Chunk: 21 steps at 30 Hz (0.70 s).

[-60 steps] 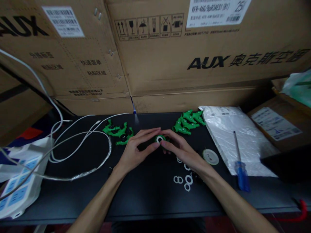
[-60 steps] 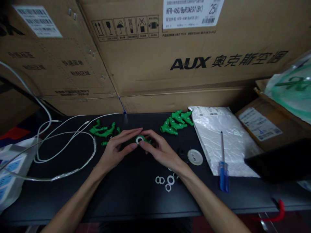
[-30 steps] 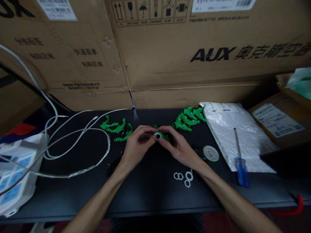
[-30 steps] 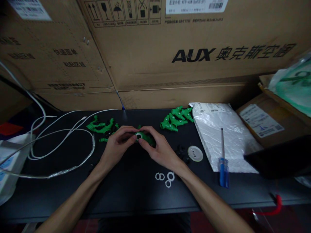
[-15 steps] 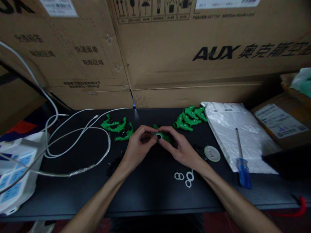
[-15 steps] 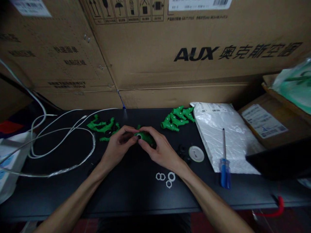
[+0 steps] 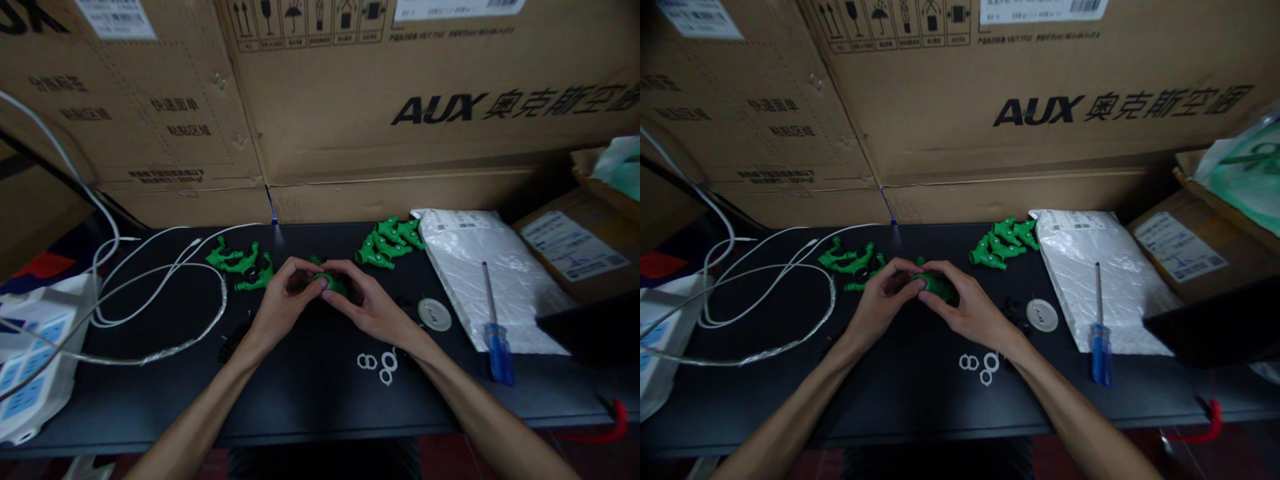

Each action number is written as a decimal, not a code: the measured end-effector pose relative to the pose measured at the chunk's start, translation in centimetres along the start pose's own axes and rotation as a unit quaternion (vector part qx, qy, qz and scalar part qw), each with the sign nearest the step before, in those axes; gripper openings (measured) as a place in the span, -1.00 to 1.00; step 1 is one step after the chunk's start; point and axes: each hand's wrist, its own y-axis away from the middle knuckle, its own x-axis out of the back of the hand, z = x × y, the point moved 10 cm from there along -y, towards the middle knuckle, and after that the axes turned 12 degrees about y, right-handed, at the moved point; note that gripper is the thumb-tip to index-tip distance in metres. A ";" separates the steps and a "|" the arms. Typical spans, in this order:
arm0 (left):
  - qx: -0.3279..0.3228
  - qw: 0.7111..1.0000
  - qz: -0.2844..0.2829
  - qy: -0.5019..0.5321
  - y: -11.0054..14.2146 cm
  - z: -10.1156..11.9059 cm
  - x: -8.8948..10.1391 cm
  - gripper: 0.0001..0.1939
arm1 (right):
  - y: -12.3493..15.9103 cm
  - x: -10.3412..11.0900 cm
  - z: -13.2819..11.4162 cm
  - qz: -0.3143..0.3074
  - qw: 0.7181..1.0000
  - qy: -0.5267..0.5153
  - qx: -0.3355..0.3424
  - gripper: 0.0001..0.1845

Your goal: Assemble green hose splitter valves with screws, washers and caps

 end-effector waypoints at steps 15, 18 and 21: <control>0.124 0.978 0.074 0.152 0.8 -3.3 0.2 -0.59 | 0.1 0.5 1.5 0.030 0.974 -0.202 -0.097 -0.66; 0.192 0.962 0.009 0.192 1.5 -4.1 -1.7 -0.55 | 0.1 0.0 1.4 0.015 0.980 -0.183 -0.083 -0.64; 0.216 0.947 -0.009 0.240 1.7 -4.4 -2.2 -0.56 | -0.1 0.4 1.3 0.025 0.987 -0.142 -0.071 -0.66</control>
